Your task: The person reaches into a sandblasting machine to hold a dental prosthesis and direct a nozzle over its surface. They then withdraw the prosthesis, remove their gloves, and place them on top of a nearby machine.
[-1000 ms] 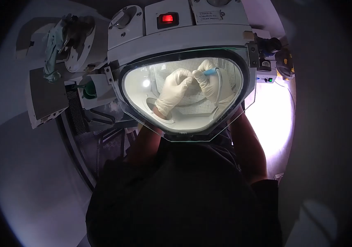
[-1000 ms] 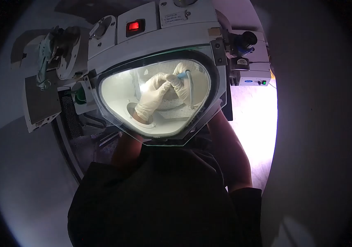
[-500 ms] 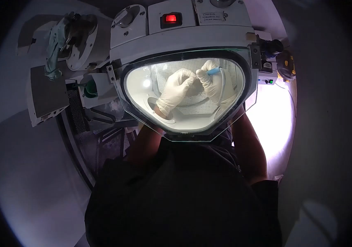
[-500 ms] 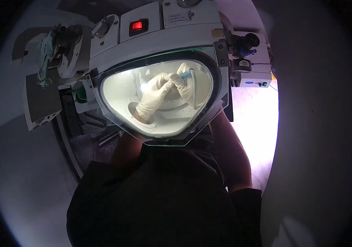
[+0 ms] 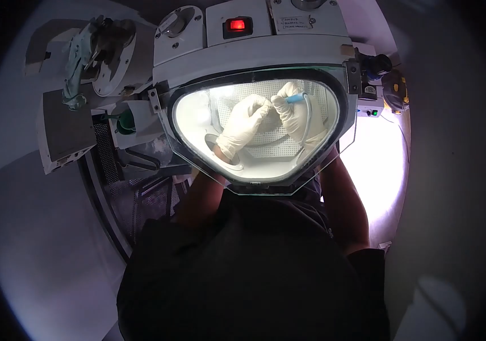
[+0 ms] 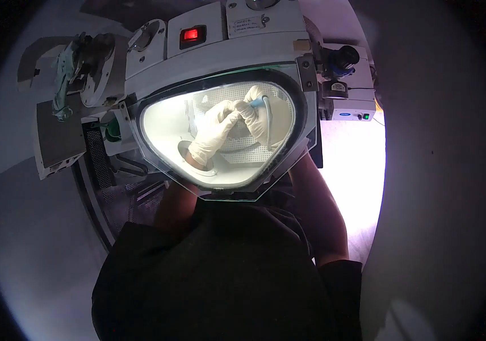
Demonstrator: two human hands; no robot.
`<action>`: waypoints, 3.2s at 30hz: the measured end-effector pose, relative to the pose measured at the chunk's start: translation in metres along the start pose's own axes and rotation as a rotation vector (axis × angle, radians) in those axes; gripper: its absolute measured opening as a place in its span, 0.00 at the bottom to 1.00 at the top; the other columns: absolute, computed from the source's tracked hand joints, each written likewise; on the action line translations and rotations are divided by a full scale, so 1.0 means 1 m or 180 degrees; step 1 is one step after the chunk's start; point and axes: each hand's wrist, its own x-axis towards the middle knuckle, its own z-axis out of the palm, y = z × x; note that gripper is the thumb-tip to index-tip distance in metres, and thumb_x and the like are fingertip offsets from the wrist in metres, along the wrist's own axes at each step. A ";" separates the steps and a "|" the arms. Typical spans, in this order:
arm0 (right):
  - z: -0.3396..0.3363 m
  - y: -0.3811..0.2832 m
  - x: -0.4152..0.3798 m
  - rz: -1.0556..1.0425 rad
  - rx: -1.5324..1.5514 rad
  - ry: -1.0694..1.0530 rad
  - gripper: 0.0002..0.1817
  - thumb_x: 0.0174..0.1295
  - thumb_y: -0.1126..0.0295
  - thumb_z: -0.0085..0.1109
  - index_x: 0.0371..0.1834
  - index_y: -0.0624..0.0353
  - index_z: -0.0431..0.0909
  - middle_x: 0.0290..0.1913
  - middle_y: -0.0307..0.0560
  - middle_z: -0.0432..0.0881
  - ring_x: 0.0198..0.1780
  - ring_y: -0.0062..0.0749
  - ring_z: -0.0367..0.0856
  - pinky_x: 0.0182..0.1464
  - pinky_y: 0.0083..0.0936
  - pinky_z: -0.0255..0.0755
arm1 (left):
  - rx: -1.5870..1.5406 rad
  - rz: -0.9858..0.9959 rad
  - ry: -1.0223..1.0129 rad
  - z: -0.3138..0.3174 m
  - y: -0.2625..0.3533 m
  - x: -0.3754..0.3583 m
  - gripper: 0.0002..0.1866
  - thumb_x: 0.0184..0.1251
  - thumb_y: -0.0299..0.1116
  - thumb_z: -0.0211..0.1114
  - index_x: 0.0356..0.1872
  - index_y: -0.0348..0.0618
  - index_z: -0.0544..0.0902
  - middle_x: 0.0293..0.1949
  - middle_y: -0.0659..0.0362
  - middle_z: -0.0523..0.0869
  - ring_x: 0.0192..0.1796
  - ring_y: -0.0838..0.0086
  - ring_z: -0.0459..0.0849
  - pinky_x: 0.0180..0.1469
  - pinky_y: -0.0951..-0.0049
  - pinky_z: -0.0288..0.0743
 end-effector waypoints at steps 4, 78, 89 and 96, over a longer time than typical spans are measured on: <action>0.001 -0.004 0.000 -0.0003 0.0054 0.0116 0.27 0.76 0.42 0.60 0.35 0.58 0.81 0.23 0.46 0.80 0.26 0.36 0.79 0.32 0.34 0.74 | -0.0166 0.0073 -0.0009 0.000 -0.009 0.003 0.09 0.80 0.33 0.66 0.47 0.38 0.84 0.42 0.62 0.86 0.47 0.79 0.82 0.53 0.73 0.78; 0.011 0.019 -0.009 0.0418 0.0919 0.0136 0.22 0.82 0.49 0.54 0.46 0.60 0.77 0.39 0.44 0.86 0.47 0.28 0.92 0.51 0.25 0.85 | -0.0396 0.0139 0.0561 0.010 -0.031 0.010 0.08 0.78 0.33 0.71 0.46 0.38 0.87 0.41 0.64 0.90 0.43 0.81 0.84 0.50 0.78 0.78; 0.008 0.011 -0.007 0.0533 0.1215 0.0062 0.19 0.84 0.54 0.49 0.48 0.62 0.76 0.44 0.47 0.85 0.49 0.33 0.93 0.50 0.24 0.88 | -0.0954 0.0041 0.0838 0.015 -0.017 0.005 0.06 0.71 0.25 0.73 0.45 0.36 0.89 0.42 0.61 0.91 0.45 0.79 0.87 0.50 0.75 0.81; 0.010 0.011 -0.007 0.0609 0.1250 0.0122 0.20 0.85 0.54 0.49 0.48 0.63 0.75 0.46 0.48 0.84 0.51 0.36 0.93 0.51 0.25 0.88 | -0.0540 0.0437 0.0882 0.014 -0.024 0.006 0.07 0.71 0.25 0.73 0.46 0.34 0.90 0.42 0.58 0.92 0.46 0.77 0.88 0.52 0.74 0.83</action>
